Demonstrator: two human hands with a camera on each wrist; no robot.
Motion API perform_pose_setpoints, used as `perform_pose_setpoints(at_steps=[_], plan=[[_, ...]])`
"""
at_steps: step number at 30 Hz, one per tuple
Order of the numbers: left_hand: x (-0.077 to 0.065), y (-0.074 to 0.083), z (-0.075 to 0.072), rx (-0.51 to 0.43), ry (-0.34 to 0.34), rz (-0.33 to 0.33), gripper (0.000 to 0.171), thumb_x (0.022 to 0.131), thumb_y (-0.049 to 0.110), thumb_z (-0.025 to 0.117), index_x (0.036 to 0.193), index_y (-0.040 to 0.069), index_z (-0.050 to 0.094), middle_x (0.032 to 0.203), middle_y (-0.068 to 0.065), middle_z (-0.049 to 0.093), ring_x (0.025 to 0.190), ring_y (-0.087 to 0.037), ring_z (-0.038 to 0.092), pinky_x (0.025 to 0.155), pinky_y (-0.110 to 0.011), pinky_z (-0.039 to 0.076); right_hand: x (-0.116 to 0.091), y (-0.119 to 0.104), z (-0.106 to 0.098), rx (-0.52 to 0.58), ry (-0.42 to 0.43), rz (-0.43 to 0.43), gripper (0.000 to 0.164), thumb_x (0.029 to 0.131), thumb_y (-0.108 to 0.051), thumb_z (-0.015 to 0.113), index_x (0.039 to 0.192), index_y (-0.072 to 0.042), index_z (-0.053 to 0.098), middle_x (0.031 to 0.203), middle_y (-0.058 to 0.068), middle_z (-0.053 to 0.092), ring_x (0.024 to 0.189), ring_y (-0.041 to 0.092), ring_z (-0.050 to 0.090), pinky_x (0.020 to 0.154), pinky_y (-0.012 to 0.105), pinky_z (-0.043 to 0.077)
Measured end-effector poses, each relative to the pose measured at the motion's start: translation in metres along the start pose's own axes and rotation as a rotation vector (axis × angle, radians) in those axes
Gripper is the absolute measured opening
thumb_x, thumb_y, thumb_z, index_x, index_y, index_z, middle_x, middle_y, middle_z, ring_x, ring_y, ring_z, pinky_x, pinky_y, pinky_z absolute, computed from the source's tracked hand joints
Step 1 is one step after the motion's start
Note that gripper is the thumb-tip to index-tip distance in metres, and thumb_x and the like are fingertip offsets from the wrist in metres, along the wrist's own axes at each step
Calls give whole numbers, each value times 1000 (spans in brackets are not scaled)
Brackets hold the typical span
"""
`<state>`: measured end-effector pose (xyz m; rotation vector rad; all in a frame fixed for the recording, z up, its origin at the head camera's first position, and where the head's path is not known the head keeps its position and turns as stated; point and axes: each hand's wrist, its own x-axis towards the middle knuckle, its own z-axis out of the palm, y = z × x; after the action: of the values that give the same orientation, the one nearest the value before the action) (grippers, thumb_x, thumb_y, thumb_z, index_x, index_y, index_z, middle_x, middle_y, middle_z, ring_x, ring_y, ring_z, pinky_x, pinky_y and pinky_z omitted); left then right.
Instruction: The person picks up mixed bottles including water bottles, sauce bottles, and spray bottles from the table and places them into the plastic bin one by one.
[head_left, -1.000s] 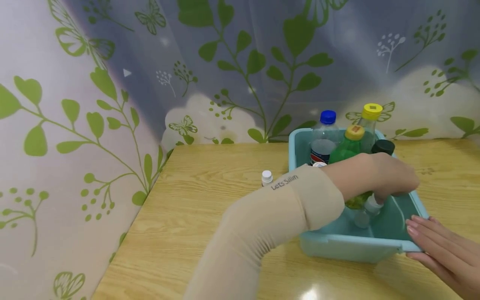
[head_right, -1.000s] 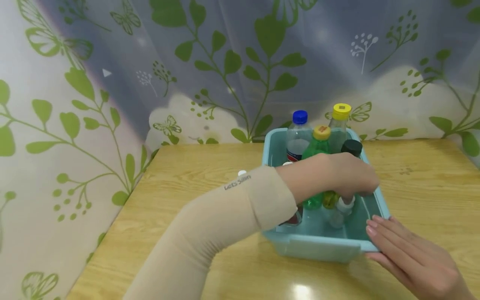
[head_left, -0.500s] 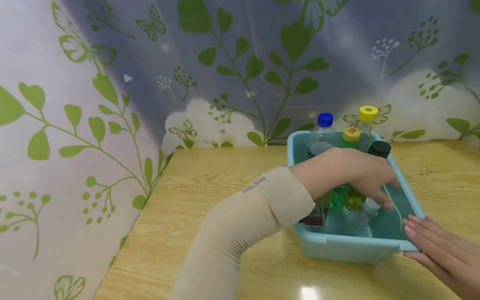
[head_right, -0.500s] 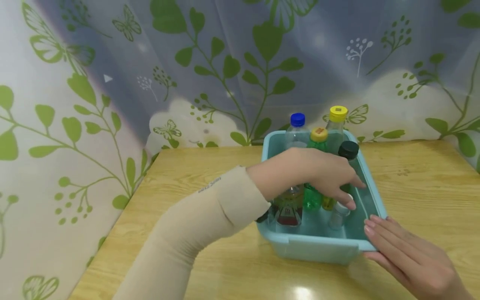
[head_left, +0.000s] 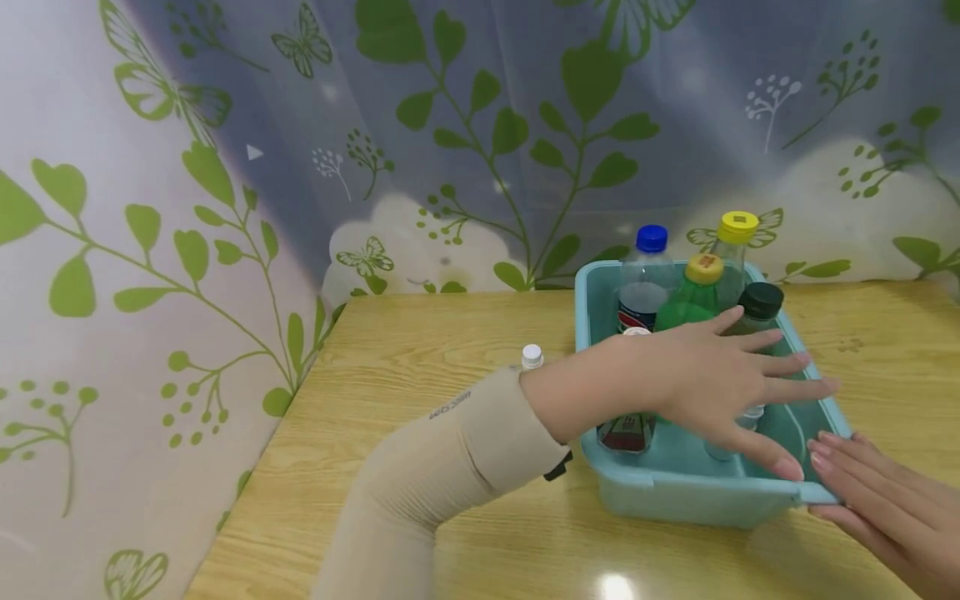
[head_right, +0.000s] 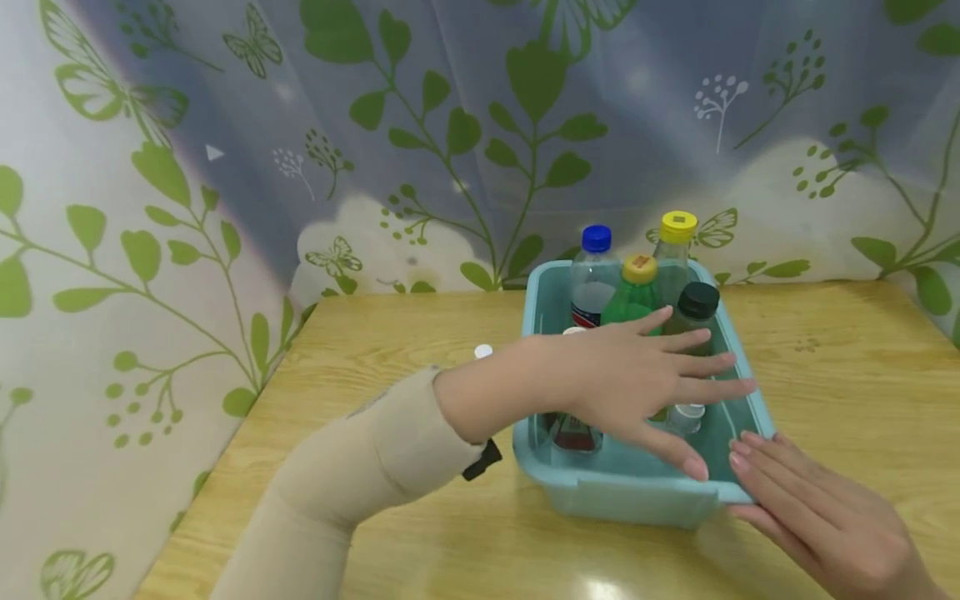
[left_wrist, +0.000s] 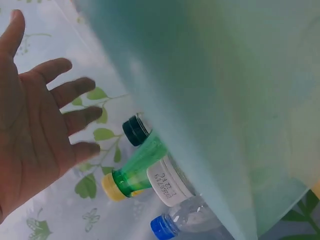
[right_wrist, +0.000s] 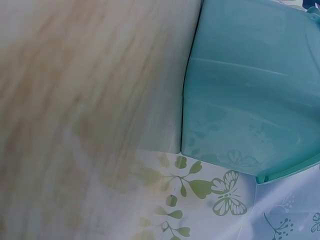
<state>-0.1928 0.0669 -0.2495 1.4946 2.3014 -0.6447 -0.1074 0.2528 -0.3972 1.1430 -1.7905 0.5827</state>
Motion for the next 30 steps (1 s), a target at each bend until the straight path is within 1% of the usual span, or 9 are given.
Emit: perform_pose_setpoints(at_steps=[5, 8, 10, 14, 18, 21, 24, 27, 30], plan=[[-20, 0, 15, -10, 131, 2, 90, 82, 81, 30, 143, 42, -23, 149, 15, -30, 139, -16, -27, 110, -56, -17, -2, -1, 3, -10, 20, 1, 43, 98, -26, 50, 114, 12, 63, 125, 20, 60, 127, 19, 49, 109, 28, 33], [-27, -3, 20, -3, 224, -37, 96, 78, 83, 33, 144, 41, -23, 147, 11, -36, 138, -18, -29, 108, -63, -15, -1, -1, 3, -19, 29, 7, 43, 98, -27, 51, 112, 11, 64, 124, 18, 60, 126, 18, 50, 109, 27, 34], [-30, -6, 23, 5, 285, -75, 102, 75, 86, 35, 144, 40, -23, 146, 8, -38, 138, -20, -28, 107, -67, -10, 2, -3, 2, -28, 18, 18, 43, 98, -28, 51, 113, 10, 65, 126, 16, 59, 127, 16, 50, 109, 26, 33], [-33, -12, 30, 25, 375, -143, 111, 68, 90, 38, 146, 38, -23, 145, 3, -40, 139, -25, -27, 103, -73, -5, 7, -4, 2, -23, 25, 29, 43, 97, -28, 52, 111, 10, 66, 126, 14, 59, 126, 15, 50, 108, 25, 34], [-35, -18, 36, 24, 418, -198, 118, 63, 94, 39, 145, 37, -24, 146, 0, -39, 139, -27, -27, 102, -75, -2, 8, -4, 1, -30, 25, 45, 44, 97, -29, 52, 110, 11, 66, 126, 13, 59, 125, 14, 50, 108, 24, 34], [-37, -23, 42, 29, 439, -243, 121, 59, 96, 38, 145, 37, -25, 146, -1, -39, 139, -28, -28, 102, -76, 1, 3, -4, -2, -64, -21, 83, 47, 97, -33, 51, 110, 10, 66, 127, 11, 59, 127, 12, 49, 108, 23, 33], [-39, -29, 49, 42, 473, -275, 123, 57, 97, 37, 146, 36, -23, 146, -3, -40, 139, -30, -27, 101, -77, 2, -3, -2, -3, -82, -40, 100, 49, 97, -34, 51, 108, 10, 67, 121, 16, 63, 126, 12, 50, 108, 22, 33], [-39, -38, 57, 33, 510, -298, 123, 58, 97, 37, 147, 35, -21, 146, -3, -41, 139, -33, -26, 99, -78, 2, -8, -1, -4, -88, -48, 113, 50, 97, -35, 51, 107, 10, 68, 114, 21, 65, 126, 12, 50, 108, 22, 33], [-41, -47, 64, -9, 519, -316, 120, 61, 94, 39, 147, 35, -21, 145, -4, -42, 138, -33, -27, 99, -79, 2, -10, 0, -4, -86, -46, 121, 50, 97, -36, 51, 107, 11, 68, 113, 22, 66, 126, 12, 50, 107, 22, 33]])
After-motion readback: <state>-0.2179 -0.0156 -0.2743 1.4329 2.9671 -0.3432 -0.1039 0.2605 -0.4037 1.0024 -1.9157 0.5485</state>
